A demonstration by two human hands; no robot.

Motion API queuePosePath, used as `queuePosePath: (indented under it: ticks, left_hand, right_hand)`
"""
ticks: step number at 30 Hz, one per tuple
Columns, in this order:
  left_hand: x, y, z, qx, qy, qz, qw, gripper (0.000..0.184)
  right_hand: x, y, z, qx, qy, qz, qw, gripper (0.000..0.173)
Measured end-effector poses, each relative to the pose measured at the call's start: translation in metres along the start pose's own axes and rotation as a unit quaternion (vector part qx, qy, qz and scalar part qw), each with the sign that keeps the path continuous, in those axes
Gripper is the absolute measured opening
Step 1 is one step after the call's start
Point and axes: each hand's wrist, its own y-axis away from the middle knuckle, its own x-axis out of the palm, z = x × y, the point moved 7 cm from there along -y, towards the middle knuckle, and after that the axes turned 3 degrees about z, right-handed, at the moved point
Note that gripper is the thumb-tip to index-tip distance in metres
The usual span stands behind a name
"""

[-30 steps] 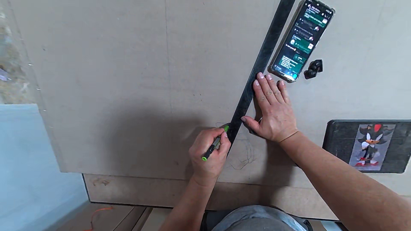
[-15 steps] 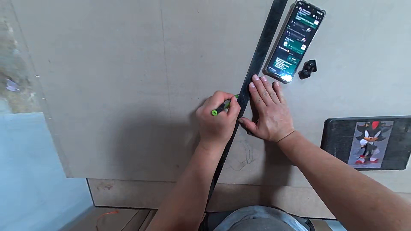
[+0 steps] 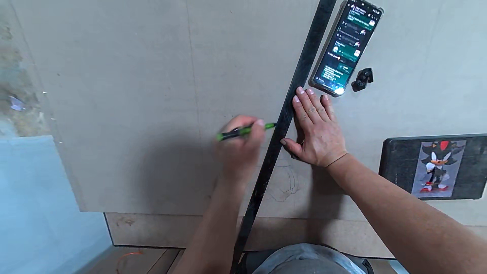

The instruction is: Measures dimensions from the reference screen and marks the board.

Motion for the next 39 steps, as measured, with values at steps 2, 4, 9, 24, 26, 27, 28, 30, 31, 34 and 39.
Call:
queuePosePath:
  ticks: [2,4,9,24,26,27,28,30,31,34,39]
  left_hand:
    - [-0.020,0.009,0.006,-0.001,0.149,0.031,0.988,0.028]
    - [-0.037,0.019,0.010,-0.015,0.275,0.020,0.961,0.034]
    - [-0.050,0.018,-0.001,-0.056,0.398,0.064,0.913,0.090]
    - [-0.040,0.031,0.044,-0.063,0.254,0.083,0.962,0.080]
    - [-0.034,0.037,0.050,-0.080,0.234,0.084,0.965,0.077]
    - [-0.032,0.040,0.052,-0.060,0.233,0.079,0.967,0.062]
    - [-0.030,0.043,0.052,-0.037,0.236,0.076,0.968,0.043]
    - [-0.025,0.047,0.054,-0.024,0.225,0.062,0.972,0.018]
    - [-0.023,0.049,0.056,-0.029,0.214,0.049,0.975,0.015]
    - [-0.020,0.051,0.056,-0.046,0.175,0.033,0.983,0.015]
    - [-0.020,0.051,0.051,-0.053,0.116,0.047,0.991,0.013]
  right_hand:
    - [0.000,-0.001,-0.002,0.002,-0.002,0.002,1.000,0.102]
    - [-0.001,0.003,-0.001,0.002,-0.006,0.001,1.000,0.102]
    - [-0.002,0.001,0.000,0.000,-0.006,0.005,1.000,0.103]
    - [0.000,0.000,-0.002,0.003,0.001,0.005,1.000,0.103]
    - [-0.001,0.000,-0.002,0.004,0.001,0.003,1.000,0.104]
    - [0.000,0.000,-0.002,0.002,-0.001,0.001,1.000,0.103]
    - [0.000,0.000,-0.002,0.002,-0.002,-0.001,1.000,0.103]
    - [0.000,0.000,-0.002,0.001,-0.002,-0.003,1.000,0.103]
    - [0.000,0.000,-0.002,0.001,-0.002,-0.002,1.000,0.103]
    - [0.000,0.000,-0.002,0.003,0.004,0.002,1.000,0.103]
    - [0.000,0.000,-0.001,0.001,-0.002,0.002,1.000,0.103]
